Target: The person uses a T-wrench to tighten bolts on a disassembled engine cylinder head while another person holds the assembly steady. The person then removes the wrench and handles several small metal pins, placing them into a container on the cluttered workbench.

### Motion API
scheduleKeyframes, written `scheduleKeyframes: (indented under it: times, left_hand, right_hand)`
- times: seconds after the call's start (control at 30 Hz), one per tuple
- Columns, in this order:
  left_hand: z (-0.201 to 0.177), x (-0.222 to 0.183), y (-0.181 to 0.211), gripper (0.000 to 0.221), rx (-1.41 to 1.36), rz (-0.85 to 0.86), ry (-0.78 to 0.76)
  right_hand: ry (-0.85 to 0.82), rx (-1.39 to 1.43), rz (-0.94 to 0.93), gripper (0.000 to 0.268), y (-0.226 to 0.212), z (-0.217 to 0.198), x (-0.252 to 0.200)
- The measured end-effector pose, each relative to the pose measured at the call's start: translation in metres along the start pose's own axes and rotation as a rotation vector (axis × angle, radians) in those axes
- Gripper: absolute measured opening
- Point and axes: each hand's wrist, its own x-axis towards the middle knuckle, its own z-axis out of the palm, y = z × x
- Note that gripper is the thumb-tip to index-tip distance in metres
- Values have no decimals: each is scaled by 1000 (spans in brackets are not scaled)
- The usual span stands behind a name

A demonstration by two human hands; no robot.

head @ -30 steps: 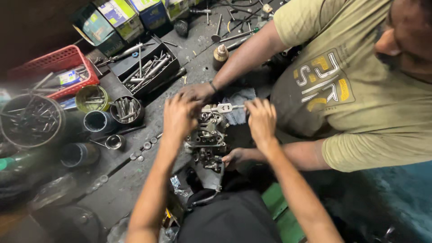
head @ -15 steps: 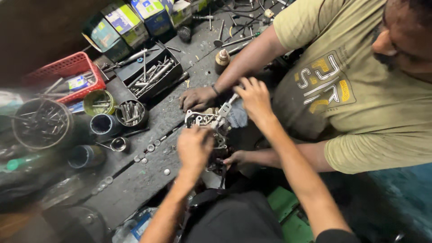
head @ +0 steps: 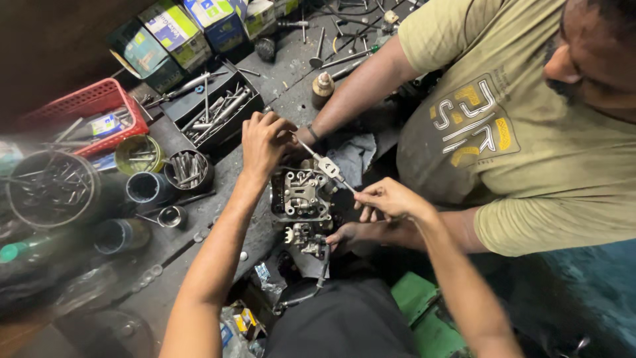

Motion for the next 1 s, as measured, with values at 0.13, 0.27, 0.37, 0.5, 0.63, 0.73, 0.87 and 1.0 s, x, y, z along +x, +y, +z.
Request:
scheduleKeyframes:
  times: [0.13, 0.27, 0.37, 0.5, 0.63, 0.73, 0.87, 1.0]
  left_hand:
    - [11, 28, -4, 50, 117, 26, -75]
    - [39, 72, -2, 68, 68, 276, -181]
    - [71, 104, 26, 63, -26, 456, -222]
    - [78, 97, 51, 60, 26, 519, -250]
    - [34, 25, 47, 38, 0, 189, -129]
    - [2, -39, 56, 28, -62, -91, -17]
    - [-28, -104, 81, 40, -127, -407, 160]
    - [-28, -141, 106, 97, -90, -527, 85]
  right_hand:
    - [-153, 7, -27, 40, 14, -12, 14]
    - [-228, 315, -139, 37, 13, 43, 22]
    - [-25, 337, -239, 35, -13, 110, 38]
    - [312, 139, -190, 40, -22, 142, 41]
    - [485, 83, -350, 31, 10, 80, 47]
    - [604, 65, -549, 28, 33, 47, 83]
    - [284, 355, -296, 32, 44, 34, 139]
    - [130, 477, -218, 27, 50, 33, 157]
